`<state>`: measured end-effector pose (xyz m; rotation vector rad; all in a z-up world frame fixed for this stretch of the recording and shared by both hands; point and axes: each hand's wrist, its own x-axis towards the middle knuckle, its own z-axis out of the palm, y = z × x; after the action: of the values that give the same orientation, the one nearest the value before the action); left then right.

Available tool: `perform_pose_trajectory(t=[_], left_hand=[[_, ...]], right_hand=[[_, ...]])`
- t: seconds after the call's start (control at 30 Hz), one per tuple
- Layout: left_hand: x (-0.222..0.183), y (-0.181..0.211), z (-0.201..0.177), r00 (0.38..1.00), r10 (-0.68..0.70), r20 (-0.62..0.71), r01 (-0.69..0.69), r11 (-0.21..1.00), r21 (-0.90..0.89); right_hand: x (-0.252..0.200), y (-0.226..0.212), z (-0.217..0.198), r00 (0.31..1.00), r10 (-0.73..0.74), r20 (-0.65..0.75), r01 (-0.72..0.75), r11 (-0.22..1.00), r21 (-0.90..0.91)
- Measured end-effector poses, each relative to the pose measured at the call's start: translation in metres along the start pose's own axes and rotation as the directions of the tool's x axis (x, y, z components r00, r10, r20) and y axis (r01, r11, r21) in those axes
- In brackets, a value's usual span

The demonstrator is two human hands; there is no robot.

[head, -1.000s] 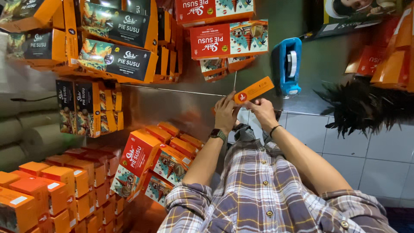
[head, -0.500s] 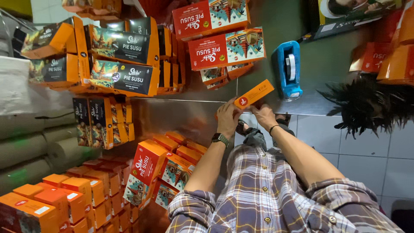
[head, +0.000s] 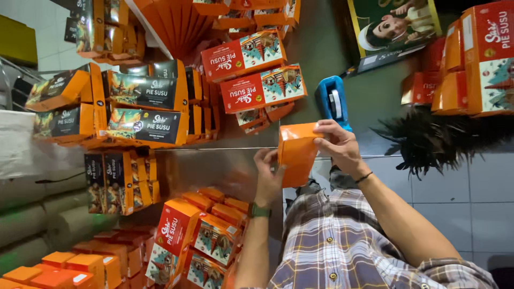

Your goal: The person tapes orange and red boxes shut using a tape dispenser and moves them onto a stack.

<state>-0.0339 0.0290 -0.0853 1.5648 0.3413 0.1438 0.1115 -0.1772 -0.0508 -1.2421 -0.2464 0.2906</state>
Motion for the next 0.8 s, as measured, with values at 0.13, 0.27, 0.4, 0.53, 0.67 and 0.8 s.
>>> perform_pose_trajectory(t=[0.13,0.27,0.4,0.53,0.67,0.8], left_hand=[[0.033,0.069,0.028,0.920,0.393,0.005,-0.370,0.863,0.344],[0.047,0.074,0.043,0.849,0.523,0.075,-0.508,0.769,0.389],[0.050,0.047,0.056,0.789,0.614,-0.003,-0.584,0.752,0.306],[0.048,0.024,0.066,0.762,0.642,-0.082,-0.603,0.750,0.271],[0.043,0.027,0.064,0.779,0.618,-0.105,-0.573,0.770,0.280],[0.043,0.032,0.067,0.795,0.592,-0.130,-0.558,0.799,0.224]], right_hand=[[0.001,-0.035,0.005,0.966,-0.151,0.209,0.178,0.976,-0.121],[0.009,-0.041,-0.024,0.998,-0.067,0.010,0.067,0.962,-0.264],[0.015,0.009,-0.069,0.787,0.381,-0.485,-0.617,0.454,-0.643],[0.021,0.043,-0.073,0.794,0.412,-0.447,-0.603,0.627,-0.493],[0.001,0.059,-0.082,0.804,0.356,-0.477,-0.585,0.618,-0.525],[-0.025,0.064,-0.087,0.741,0.419,-0.525,-0.658,0.606,-0.446]])
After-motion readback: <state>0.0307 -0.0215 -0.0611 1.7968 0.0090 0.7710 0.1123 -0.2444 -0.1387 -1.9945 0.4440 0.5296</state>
